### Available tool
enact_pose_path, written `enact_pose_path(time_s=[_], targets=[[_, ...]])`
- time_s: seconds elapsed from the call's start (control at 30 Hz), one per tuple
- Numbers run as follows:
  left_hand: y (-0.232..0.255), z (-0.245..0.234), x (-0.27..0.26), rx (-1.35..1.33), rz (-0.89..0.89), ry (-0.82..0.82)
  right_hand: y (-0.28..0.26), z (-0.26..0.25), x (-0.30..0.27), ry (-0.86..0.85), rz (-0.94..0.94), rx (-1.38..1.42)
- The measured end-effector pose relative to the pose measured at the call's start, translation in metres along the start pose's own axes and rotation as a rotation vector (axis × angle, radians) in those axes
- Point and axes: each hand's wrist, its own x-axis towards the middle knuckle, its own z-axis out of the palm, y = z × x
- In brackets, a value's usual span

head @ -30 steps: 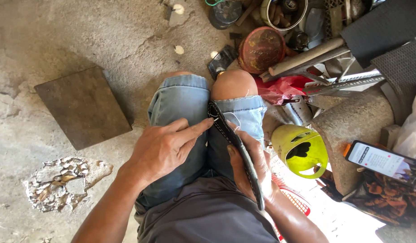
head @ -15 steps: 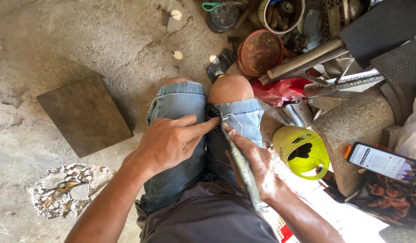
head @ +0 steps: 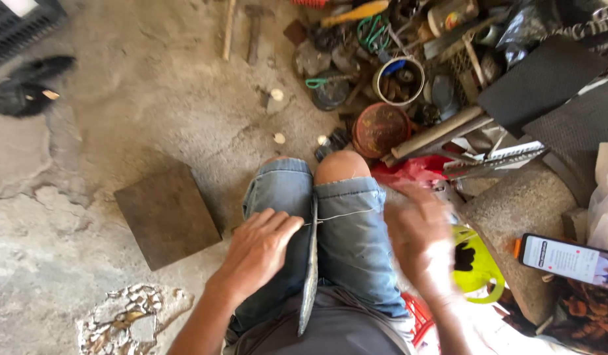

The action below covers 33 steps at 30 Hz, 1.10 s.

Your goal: Hand-stitching a shoe sole using a needle and thread

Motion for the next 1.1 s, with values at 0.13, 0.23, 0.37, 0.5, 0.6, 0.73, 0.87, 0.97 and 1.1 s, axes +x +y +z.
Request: enact_pose_path(time_s=[0.13,0.23,0.37,0.5,0.6,0.73,0.87,0.97,1.1], targets=[[0.012,-0.001,0.007,0.033,0.020,0.164,-0.043,0.025,0.005,-0.046,-0.158,-0.027],[0.009,0.008,0.009,0.056,0.023,0.287,-0.049,0.025,0.003,-0.053,-0.189,0.091],[0.008,0.023,0.004,0.072,0.032,0.313,-0.057,0.002,-0.007,-0.311,0.116,0.489],[0.011,0.045,0.001,0.105,-0.016,0.235,-0.018,0.033,-0.041,-0.356,0.381,1.228],[0.017,0.049,-0.003,0.106,0.027,0.279,-0.001,0.083,-0.055,-0.163,0.664,0.743],[0.018,0.045,-0.008,0.059,0.010,0.285,-0.037,0.064,-0.027,-0.171,0.602,0.375],[0.015,0.046,-0.010,0.050,0.014,0.335,-0.048,0.052,-0.010,-0.342,0.803,0.472],[0.011,0.051,-0.012,0.060,0.015,0.355,-0.021,0.059,-0.023,-0.239,0.788,0.988],[0.009,0.054,-0.012,0.039,0.025,0.358,0.010,0.077,-0.041,-0.054,0.766,1.220]])
